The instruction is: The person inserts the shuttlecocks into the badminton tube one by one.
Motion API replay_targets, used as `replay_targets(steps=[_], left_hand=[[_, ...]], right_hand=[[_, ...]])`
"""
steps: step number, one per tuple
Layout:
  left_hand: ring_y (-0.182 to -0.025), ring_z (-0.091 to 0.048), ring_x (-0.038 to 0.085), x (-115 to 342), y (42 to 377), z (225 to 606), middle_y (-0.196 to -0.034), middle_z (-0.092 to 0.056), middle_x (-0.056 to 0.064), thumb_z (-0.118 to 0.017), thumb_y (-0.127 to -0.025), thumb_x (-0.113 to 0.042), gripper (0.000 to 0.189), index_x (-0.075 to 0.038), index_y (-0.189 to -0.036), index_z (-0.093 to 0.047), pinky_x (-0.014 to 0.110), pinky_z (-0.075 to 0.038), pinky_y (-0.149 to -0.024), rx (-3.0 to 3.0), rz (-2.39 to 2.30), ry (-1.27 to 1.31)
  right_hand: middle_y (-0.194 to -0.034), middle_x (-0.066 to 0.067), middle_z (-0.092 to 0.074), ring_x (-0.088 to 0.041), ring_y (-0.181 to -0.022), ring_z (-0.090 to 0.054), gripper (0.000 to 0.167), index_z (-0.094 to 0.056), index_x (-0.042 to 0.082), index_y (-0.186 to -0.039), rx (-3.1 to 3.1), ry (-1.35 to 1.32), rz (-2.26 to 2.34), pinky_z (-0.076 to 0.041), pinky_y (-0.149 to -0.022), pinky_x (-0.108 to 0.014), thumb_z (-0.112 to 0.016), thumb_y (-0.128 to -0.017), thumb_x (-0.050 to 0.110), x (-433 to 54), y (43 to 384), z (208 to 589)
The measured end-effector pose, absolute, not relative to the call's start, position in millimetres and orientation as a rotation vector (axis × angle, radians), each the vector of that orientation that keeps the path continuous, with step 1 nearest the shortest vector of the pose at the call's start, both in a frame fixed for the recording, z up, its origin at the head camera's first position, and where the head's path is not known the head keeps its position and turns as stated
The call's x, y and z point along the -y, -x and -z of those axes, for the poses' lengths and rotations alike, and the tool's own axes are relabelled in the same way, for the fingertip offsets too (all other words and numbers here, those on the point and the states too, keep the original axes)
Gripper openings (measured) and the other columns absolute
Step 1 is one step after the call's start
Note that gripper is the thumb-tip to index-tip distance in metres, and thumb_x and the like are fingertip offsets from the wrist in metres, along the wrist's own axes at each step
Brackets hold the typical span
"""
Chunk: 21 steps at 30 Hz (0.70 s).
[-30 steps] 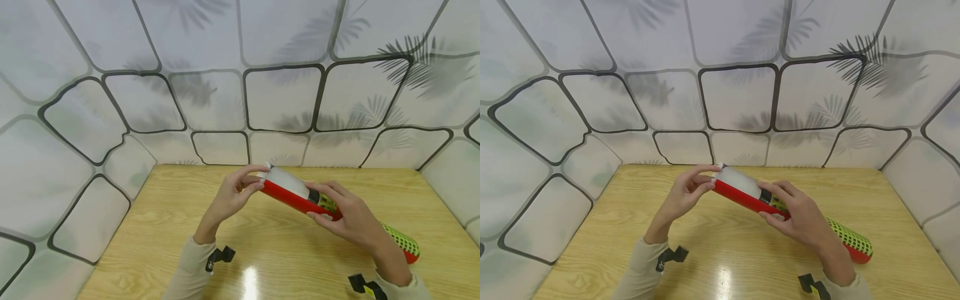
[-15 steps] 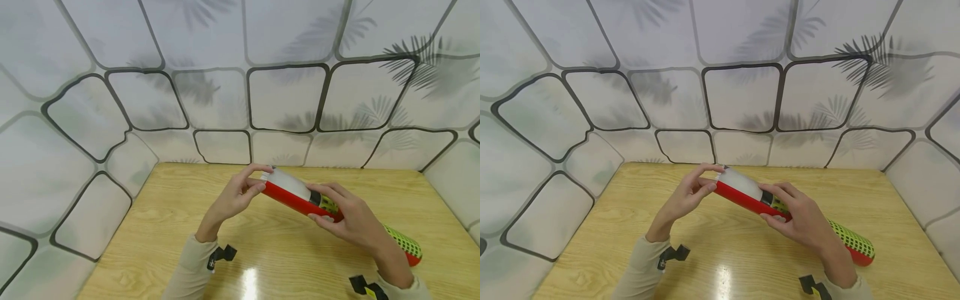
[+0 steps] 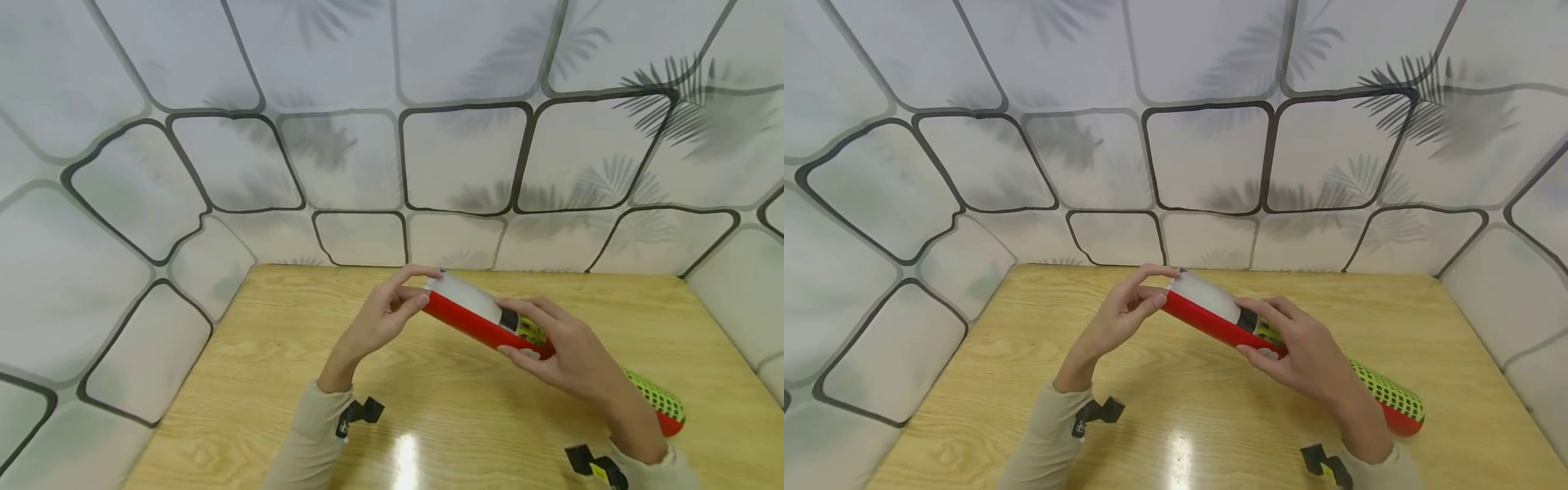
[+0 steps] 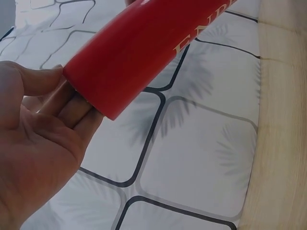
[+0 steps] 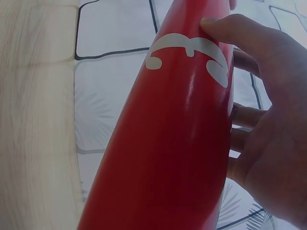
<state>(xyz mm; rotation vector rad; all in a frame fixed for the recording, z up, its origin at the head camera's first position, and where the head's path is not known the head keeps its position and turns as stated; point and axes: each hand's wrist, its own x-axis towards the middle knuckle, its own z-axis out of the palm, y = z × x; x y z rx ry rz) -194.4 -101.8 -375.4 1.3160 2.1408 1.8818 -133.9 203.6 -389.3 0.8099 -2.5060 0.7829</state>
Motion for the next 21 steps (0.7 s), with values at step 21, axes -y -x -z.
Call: replay_targets(steps=[21], left_hand=[[-0.108, -0.069, 0.031, 173.0, 236.3, 406.0, -0.113, -0.073, 0.011, -0.065, -0.101, -0.005, 0.031, -0.009, -0.132, -0.064, 0.051, -0.054, -0.097, -2.704, -1.786, -0.875]], right_hand=[[-0.124, -0.007, -0.068, -0.021, -0.097, -0.063, 0.060, -0.060, 0.018, -0.140, 2.657, -0.681, -0.811, -0.054, -0.076, -0.042, -0.083, -0.087, 0.035, -189.0, 159.7, 438.8]])
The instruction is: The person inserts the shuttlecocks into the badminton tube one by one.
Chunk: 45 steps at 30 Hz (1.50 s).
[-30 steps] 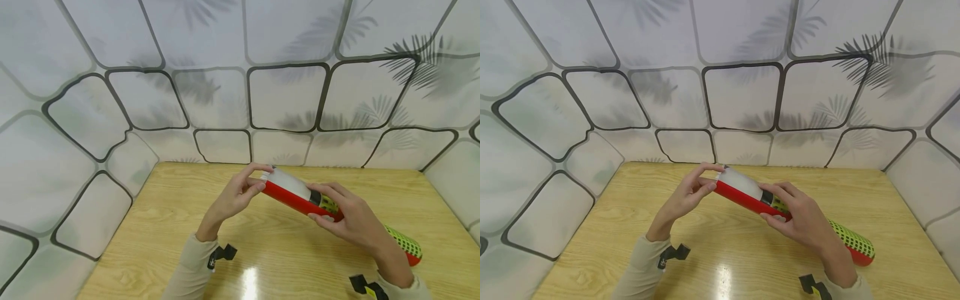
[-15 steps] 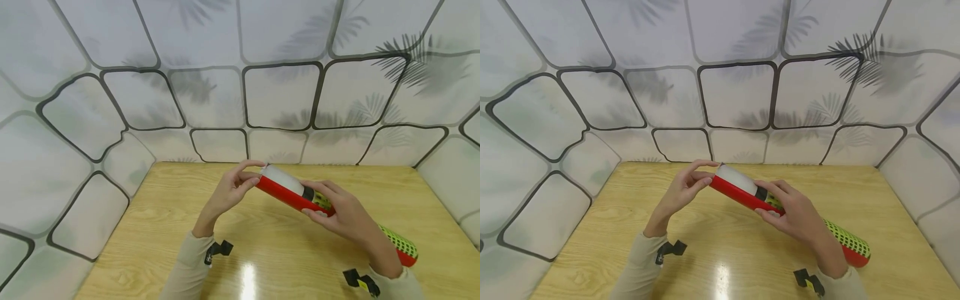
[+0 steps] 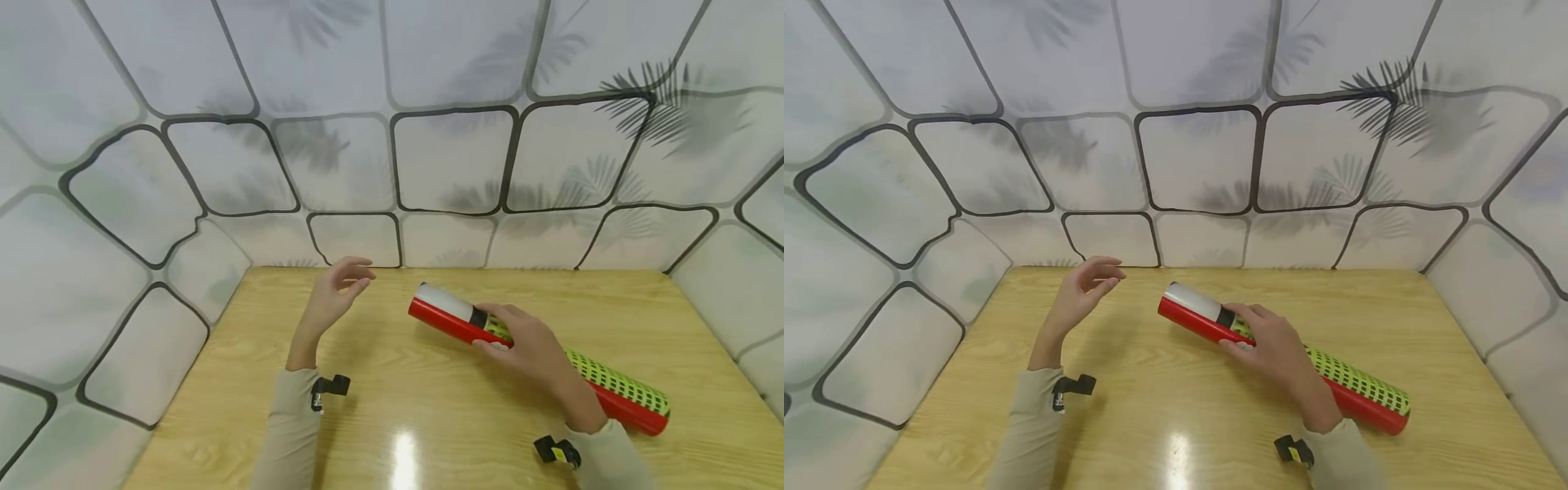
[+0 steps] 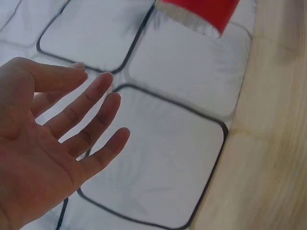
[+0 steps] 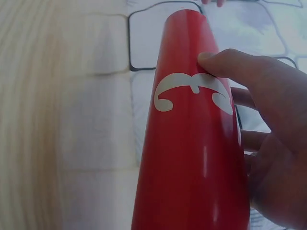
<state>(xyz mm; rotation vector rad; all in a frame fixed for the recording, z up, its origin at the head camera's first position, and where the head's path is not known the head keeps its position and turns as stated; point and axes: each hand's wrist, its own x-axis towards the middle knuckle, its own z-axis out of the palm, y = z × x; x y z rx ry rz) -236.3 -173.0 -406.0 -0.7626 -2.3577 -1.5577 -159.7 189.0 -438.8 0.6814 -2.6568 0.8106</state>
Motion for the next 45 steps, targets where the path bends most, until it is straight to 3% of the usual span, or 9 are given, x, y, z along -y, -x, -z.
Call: replay_targets(steps=[8, 15, 23, 28, 37, 45], left_hand=[[-0.114, -0.062, 0.046, 194.8, 241.6, 423.4, -0.124, -0.066, 0.028, -0.064, -0.100, 0.001, 0.041, 0.001, -0.140, -0.056, 0.060, -0.050, -0.099, 2.351, 1.671, 0.635], [-0.118, -0.058, 0.048, 203.4, 248.8, 430.6, -0.125, -0.066, 0.024, -0.065, -0.099, 0.001, 0.041, -0.003, -0.139, -0.057, 0.056, -0.051, -0.100, 2.351, 1.708, 0.590], [-0.117, -0.060, 0.048, 203.2, 226.4, 410.3, -0.126, -0.063, 0.032, -0.063, -0.099, 0.003, 0.037, 0.007, -0.135, -0.057, 0.061, -0.048, -0.101, 2.396, 1.633, 0.470], [-0.116, -0.061, 0.046, 207.1, 232.5, 419.0, -0.125, -0.064, 0.031, -0.062, -0.100, 0.002, 0.034, 0.006, -0.133, -0.059, 0.060, -0.049, -0.100, 2.407, 1.543, 0.430], [-0.116, -0.063, 0.038, 220.1, 250.4, 436.8, -0.127, -0.065, 0.023, -0.065, -0.101, -0.009, 0.032, -0.004, -0.133, -0.062, 0.056, -0.051, -0.099, 2.417, 1.477, 0.386], [-0.118, -0.062, 0.036, 219.1, 256.2, 435.2, -0.132, -0.064, 0.019, -0.063, -0.103, -0.013, 0.037, -0.004, -0.139, -0.058, 0.057, -0.049, -0.101, 2.507, 1.406, 0.462]], right_hand=[[-0.129, -0.007, -0.067, -0.025, -0.101, -0.064, 0.061, -0.061, 0.019, -0.141, 2.753, -0.617, -0.769, -0.054, -0.081, -0.046, -0.082, -0.088, 0.040, -169.6, 160.2, 455.4], [-0.125, -0.011, -0.067, -0.026, -0.095, -0.064, 0.061, -0.061, 0.018, -0.140, 2.766, -0.611, -0.691, -0.053, -0.077, -0.045, -0.083, -0.087, 0.038, -166.9, 167.2, 459.6], [-0.119, -0.009, -0.068, -0.022, -0.089, -0.062, 0.059, -0.062, 0.020, -0.139, 2.788, -0.646, -0.672, -0.053, -0.074, -0.041, -0.082, -0.087, 0.041, -164.9, 172.8, 469.5], [-0.118, -0.007, -0.068, -0.020, -0.087, -0.061, 0.060, -0.061, 0.020, -0.140, 2.788, -0.665, -0.660, -0.052, -0.072, -0.038, -0.082, -0.088, 0.042, -164.7, 174.0, 470.2], [-0.129, -0.008, -0.065, -0.025, -0.100, -0.063, 0.062, -0.058, 0.021, -0.144, 2.791, -0.704, -0.669, -0.054, -0.083, -0.050, -0.078, -0.090, 0.044, -167.6, 177.7, 465.1], [-0.132, -0.010, -0.064, -0.029, -0.102, -0.063, 0.061, -0.057, 0.021, -0.144, 2.803, -0.673, -0.676, -0.054, -0.085, -0.054, -0.078, -0.090, 0.040, -177.5, 175.4, 463.6]])
